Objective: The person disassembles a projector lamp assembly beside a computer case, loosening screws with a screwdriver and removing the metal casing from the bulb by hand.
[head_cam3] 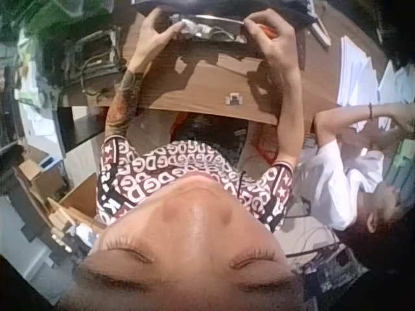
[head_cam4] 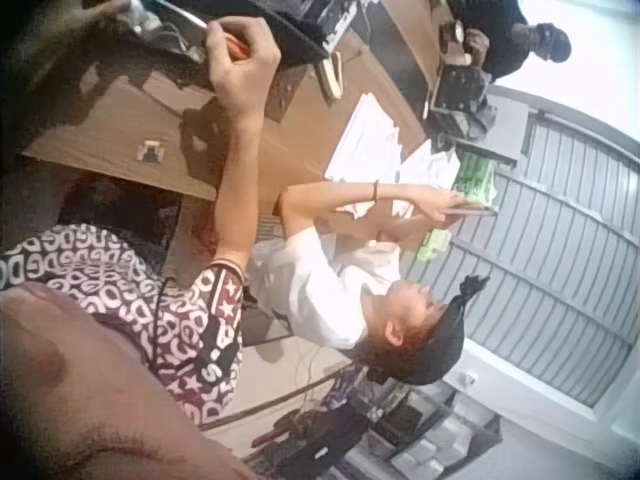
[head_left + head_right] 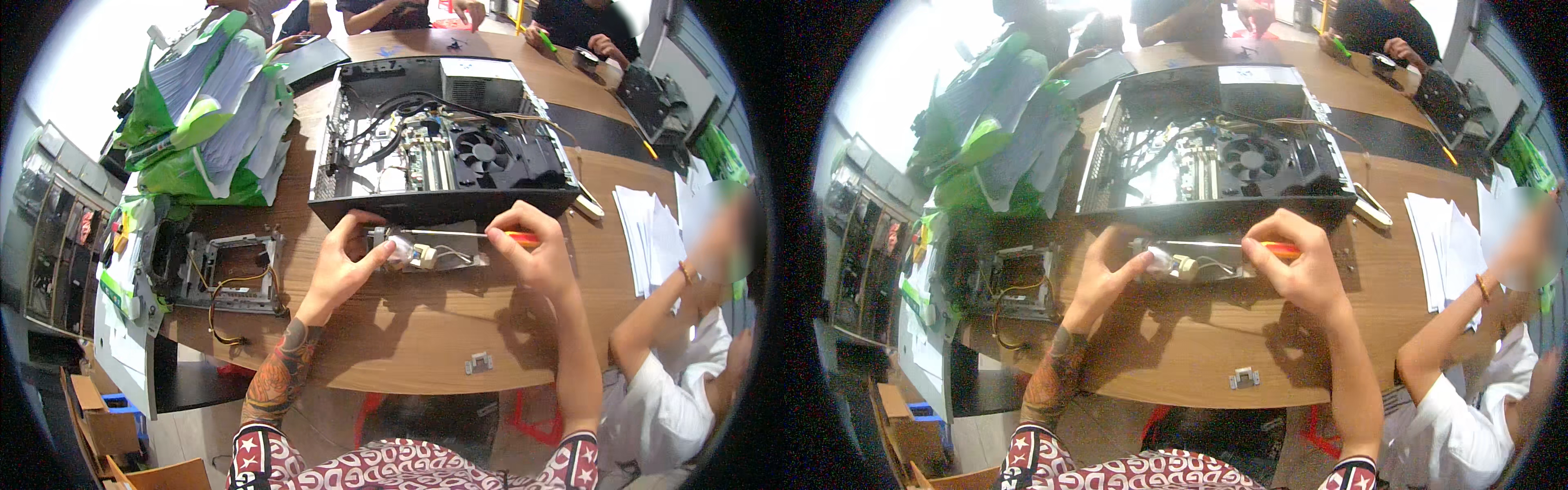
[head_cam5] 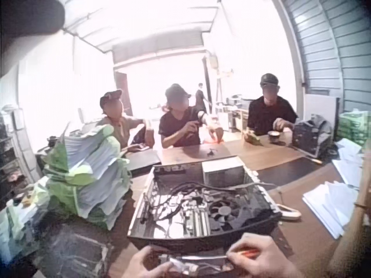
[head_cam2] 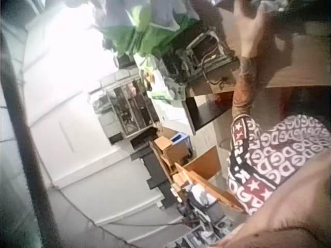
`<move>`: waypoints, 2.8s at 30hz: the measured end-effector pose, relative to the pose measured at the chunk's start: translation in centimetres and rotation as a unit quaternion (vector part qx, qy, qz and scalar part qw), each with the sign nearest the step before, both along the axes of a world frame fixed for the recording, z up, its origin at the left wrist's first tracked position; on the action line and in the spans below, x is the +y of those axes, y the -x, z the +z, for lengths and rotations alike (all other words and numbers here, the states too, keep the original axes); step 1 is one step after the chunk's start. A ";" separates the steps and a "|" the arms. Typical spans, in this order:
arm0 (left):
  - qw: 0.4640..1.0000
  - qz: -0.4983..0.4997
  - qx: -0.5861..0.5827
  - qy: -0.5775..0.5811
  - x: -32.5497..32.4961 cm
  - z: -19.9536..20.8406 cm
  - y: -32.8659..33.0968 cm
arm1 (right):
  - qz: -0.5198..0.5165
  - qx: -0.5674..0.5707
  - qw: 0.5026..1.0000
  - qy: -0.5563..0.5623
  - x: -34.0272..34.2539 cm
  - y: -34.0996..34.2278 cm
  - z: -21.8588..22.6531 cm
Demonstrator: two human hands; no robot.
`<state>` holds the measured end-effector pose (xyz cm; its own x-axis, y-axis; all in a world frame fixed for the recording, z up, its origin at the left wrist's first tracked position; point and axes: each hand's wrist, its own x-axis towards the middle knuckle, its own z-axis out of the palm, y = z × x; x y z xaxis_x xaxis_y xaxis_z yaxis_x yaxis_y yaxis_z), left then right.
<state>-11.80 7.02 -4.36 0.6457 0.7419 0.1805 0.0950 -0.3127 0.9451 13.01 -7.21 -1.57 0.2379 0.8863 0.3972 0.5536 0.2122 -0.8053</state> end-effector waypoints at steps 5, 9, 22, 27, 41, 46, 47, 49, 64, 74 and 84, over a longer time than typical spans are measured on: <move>0.993 0.036 0.027 -0.107 -0.3 0.4 -0.6 | -0.082 0.047 0.994 0.046 -3.4 -0.5 0.2; 0.981 0.039 0.086 -0.172 -0.5 1.4 0.0 | -0.171 0.036 0.983 0.056 -9.3 -0.1 -1.2; 0.941 0.030 0.153 -0.300 -2.3 2.3 -0.4 | -0.295 0.104 0.950 -0.013 -17.2 0.7 -5.5; 0.888 0.095 0.109 -0.437 -3.3 2.4 -1.1 | -0.295 0.162 0.942 0.005 -17.5 0.5 -5.9; 0.860 -0.201 0.019 -0.469 -9.1 0.7 -10.9 | -0.291 0.105 0.951 -0.014 -17.7 0.6 -5.6; 0.865 -0.208 -0.012 -0.457 -9.0 0.1 -11.3 | -0.325 0.054 0.944 0.006 -17.5 1.0 -5.0; 0.864 -0.205 -0.008 -0.459 -9.1 0.0 -11.4 | -0.316 0.063 0.947 -0.011 -17.7 0.6 -5.5; 0.862 -0.199 -0.004 -0.465 -9.4 0.1 -11.5 | -0.304 0.065 0.950 -0.034 -17.9 0.2 -6.5; 0.861 -0.219 0.045 -0.457 -9.6 -0.9 -12.1 | -0.339 0.107 0.932 -0.073 -17.9 0.7 -6.2; 0.855 -0.220 0.039 -0.468 -9.2 -0.8 -12.0 | -0.342 0.115 0.932 -0.047 -17.8 0.6 -6.0; 0.871 -0.114 0.004 -0.477 -6.4 3.3 -6.5 | -0.347 0.098 0.930 -0.073 -15.9 0.2 -5.9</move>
